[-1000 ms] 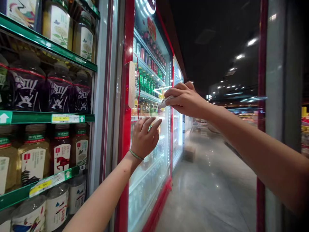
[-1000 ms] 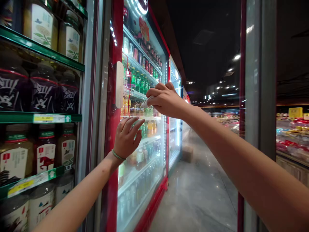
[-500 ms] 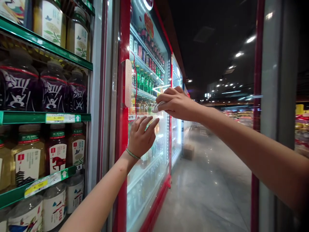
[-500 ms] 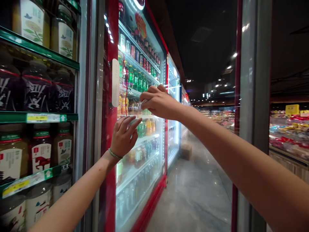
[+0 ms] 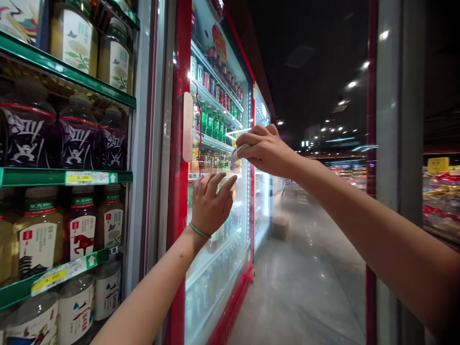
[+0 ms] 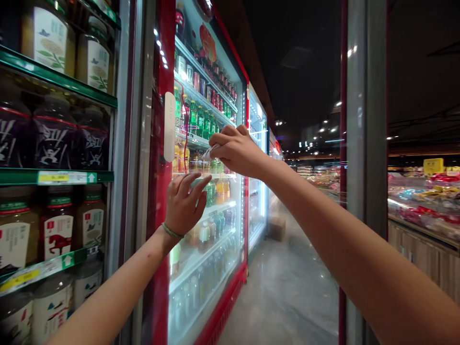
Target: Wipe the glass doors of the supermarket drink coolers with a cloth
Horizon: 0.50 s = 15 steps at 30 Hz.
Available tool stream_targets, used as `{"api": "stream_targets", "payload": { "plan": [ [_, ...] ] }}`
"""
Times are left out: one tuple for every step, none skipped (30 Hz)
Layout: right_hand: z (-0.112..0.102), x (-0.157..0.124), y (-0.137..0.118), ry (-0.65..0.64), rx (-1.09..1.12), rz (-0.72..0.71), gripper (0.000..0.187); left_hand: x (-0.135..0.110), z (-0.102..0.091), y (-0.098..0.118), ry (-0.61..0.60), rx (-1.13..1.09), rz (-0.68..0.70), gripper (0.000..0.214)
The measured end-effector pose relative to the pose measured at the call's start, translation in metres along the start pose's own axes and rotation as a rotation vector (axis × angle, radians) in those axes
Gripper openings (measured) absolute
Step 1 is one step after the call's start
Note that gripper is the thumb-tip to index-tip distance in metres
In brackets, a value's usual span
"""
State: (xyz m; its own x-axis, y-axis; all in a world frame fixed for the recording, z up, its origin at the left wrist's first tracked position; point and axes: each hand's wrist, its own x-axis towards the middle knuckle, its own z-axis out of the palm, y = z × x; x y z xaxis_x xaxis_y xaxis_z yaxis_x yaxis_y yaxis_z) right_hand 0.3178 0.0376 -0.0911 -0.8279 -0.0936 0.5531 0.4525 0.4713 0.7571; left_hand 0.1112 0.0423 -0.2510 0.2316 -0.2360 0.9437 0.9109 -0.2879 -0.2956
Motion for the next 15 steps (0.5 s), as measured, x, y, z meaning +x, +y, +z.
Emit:
{"api": "stream_targets", "payload": {
  "plan": [
    [-0.001,-0.001,0.001,-0.017,0.007,-0.012,0.031,0.001,0.001,0.001,0.002,-0.002,0.001,0.041],
    [-0.001,-0.002,0.002,-0.035,0.015,-0.026,0.032,0.001,0.002,0.002,0.002,-0.004,0.002,0.041],
    [-0.002,-0.003,0.003,-0.044,0.02,-0.036,0.032,0.001,0.003,0.002,0.0,-0.005,0.005,0.042],
    [-0.002,-0.005,0.005,-0.04,0.02,-0.035,0.033,0.0,0.004,0.003,-0.001,-0.004,0.006,0.042],
    [-0.003,-0.006,0.007,-0.023,0.013,-0.021,0.033,0.0,0.004,0.003,-0.002,-0.001,0.006,0.043],
    [-0.004,-0.007,0.008,-0.002,0.002,0.001,0.033,0.0,0.005,0.003,-0.003,0.001,0.004,0.043],
    [-0.004,-0.008,0.009,0.016,-0.009,0.02,0.033,-0.001,0.005,0.003,-0.001,0.004,0.003,0.043],
    [-0.005,-0.009,0.009,0.024,-0.017,0.029,0.033,-0.001,0.005,0.003,0.001,0.007,0.002,0.043],
    [-0.005,-0.01,0.009,0.019,-0.019,0.024,0.032,-0.002,0.006,0.003,0.004,0.01,0.004,0.043],
    [-0.006,-0.011,0.009,0.005,-0.014,0.007,0.032,-0.002,0.006,0.003,0.007,0.012,0.007,0.043],
    [-0.006,-0.012,0.009,-0.01,-0.006,-0.016,0.031,-0.002,0.006,0.003,0.008,0.014,0.012,0.043],
    [-0.007,-0.013,0.009,-0.022,0.002,-0.034,0.031,-0.002,0.006,0.003,0.009,0.015,0.018,0.044],
    [-0.007,-0.014,0.009,-0.022,0.007,-0.041,0.03,-0.002,0.006,0.003,0.008,0.015,0.025,0.044],
    [-0.008,-0.015,0.01,-0.012,0.006,-0.034,0.03,-0.002,0.006,0.003,0.005,0.013,0.032,0.045],
    [-0.009,-0.016,0.011,0.005,0.001,-0.017,0.03,-0.002,0.007,0.003,0.001,0.009,0.04,0.045]
  ]
}}
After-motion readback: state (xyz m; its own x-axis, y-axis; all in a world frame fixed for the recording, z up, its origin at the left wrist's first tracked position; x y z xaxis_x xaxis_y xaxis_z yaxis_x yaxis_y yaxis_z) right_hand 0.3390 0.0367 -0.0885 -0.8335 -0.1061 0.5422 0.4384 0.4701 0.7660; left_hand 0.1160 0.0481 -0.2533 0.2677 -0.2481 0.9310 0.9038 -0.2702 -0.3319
